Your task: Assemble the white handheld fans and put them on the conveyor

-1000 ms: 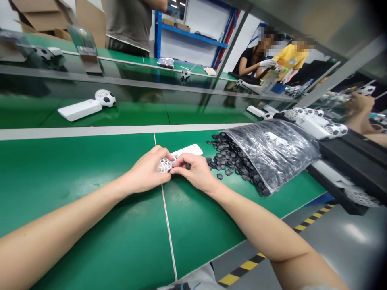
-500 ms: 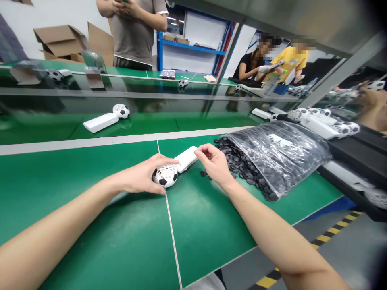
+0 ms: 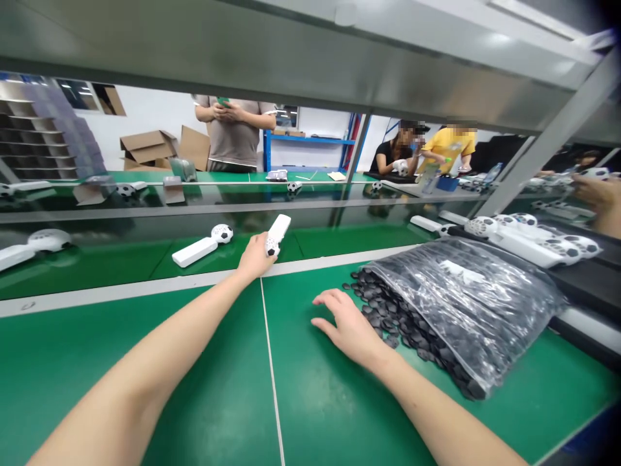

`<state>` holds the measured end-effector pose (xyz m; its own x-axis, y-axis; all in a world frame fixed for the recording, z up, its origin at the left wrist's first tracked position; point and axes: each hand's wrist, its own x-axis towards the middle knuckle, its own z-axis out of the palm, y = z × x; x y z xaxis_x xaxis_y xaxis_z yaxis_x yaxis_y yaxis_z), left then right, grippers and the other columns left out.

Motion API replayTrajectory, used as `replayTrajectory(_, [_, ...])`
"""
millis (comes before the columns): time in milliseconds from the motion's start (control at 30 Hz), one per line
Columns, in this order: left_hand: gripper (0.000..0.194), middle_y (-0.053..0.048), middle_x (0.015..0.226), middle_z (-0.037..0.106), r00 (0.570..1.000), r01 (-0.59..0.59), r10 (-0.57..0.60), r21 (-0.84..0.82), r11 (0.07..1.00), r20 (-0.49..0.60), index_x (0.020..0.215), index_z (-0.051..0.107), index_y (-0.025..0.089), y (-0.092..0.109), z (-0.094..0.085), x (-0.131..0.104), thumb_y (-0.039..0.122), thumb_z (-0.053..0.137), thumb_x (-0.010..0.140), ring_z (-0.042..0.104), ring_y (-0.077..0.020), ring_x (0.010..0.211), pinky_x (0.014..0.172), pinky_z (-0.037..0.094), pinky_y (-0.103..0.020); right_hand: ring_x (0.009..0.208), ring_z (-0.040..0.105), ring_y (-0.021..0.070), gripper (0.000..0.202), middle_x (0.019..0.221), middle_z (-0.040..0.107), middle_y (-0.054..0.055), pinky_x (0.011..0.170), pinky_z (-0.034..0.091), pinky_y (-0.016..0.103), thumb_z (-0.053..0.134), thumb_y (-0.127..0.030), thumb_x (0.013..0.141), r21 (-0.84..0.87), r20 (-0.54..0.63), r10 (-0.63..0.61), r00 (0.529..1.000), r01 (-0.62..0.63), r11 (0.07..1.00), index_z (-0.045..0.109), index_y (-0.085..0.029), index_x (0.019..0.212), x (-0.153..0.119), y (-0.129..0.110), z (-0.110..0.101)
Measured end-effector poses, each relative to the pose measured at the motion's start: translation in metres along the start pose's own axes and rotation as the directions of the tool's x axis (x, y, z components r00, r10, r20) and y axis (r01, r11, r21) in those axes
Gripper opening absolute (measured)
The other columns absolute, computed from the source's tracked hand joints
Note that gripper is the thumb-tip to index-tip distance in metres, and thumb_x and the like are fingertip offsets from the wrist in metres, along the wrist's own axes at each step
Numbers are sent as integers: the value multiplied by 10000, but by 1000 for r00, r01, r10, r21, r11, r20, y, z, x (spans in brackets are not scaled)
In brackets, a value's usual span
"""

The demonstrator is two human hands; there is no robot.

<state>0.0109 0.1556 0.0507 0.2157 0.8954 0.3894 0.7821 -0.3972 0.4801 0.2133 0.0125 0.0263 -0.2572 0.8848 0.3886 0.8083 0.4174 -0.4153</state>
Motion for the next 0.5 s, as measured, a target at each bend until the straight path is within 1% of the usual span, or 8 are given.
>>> replayTrajectory(67, [687, -238, 1290, 339, 997, 75, -74, 24, 997, -36, 1331, 221, 72, -11, 12, 8, 338, 495, 760, 364, -355, 1194, 949, 324, -475, 1016, 498, 257, 269, 1090, 553, 111, 844, 448, 380, 616, -217, 771, -103, 56, 41, 998, -35, 994, 563, -179, 1032, -2, 0, -5])
replayTrajectory(133, [694, -252, 1312, 316, 995, 83, -81, 33, 996, -62, 1345, 179, 75, -22, 22, 6, 366, 467, 785, 351, -375, 1198, 939, 319, -506, 1017, 504, 279, 303, 1103, 556, 129, 847, 443, 398, 636, -237, 758, -225, 141, 86, 986, -53, 973, 575, -160, 1044, -4, -1, -15])
replayTrajectory(233, [672, -218, 1316, 333, 986, 85, -80, 33, 996, -148, 1323, 246, 89, -32, 31, 2, 377, 499, 771, 352, -336, 1203, 948, 346, -445, 969, 549, 290, 302, 1031, 590, 130, 799, 452, 388, 675, -227, 720, -407, 269, 223, 937, -99, 908, 604, -151, 1003, -9, -4, -35])
replayTrajectory(300, [636, -198, 1275, 378, 971, 121, -112, 32, 992, -213, 1287, 320, 80, -34, 33, 2, 332, 536, 745, 359, -315, 1191, 958, 348, -411, 908, 589, 277, 259, 959, 611, 110, 725, 460, 351, 678, -202, 710, -480, 320, 325, 890, -143, 866, 615, -161, 958, -11, -4, -45])
replayTrajectory(333, [617, -187, 1256, 395, 965, 134, -123, 33, 990, -233, 1270, 351, 81, -34, 34, 3, 307, 549, 732, 361, -313, 1181, 962, 344, -407, 880, 603, 268, 234, 929, 619, 98, 690, 456, 330, 670, -191, 713, -494, 342, 353, 871, -153, 856, 617, -167, 940, -12, -4, -48])
replayTrajectory(400, [590, -174, 1225, 411, 959, 143, -130, 33, 989, -250, 1245, 394, 85, -33, 34, 4, 272, 563, 712, 356, -322, 1163, 965, 334, -417, 847, 617, 249, 187, 888, 629, 76, 648, 437, 297, 640, -174, 734, -487, 376, 350, 858, -138, 863, 616, -178, 919, -13, -2, -48])
replayTrajectory(433, [578, -171, 1212, 416, 959, 140, -129, 29, 990, -251, 1235, 410, 86, -33, 34, 3, 264, 565, 707, 354, -327, 1155, 962, 332, -424, 839, 618, 240, 167, 877, 631, 68, 636, 427, 284, 621, -163, 745, -475, 382, 328, 864, -121, 872, 615, -183, 911, -13, -1, -45])
replayTrajectory(500, [542, -168, 1186, 425, 959, 137, -131, 8, 991, -251, 1202, 447, 88, -32, 34, -1, 242, 570, 697, 356, -329, 1142, 963, 325, -428, 822, 619, 218, 138, 869, 629, 54, 621, 410, 262, 585, -147, 768, -453, 369, 262, 892, -74, 888, 612, -192, 896, -12, 1, -39])
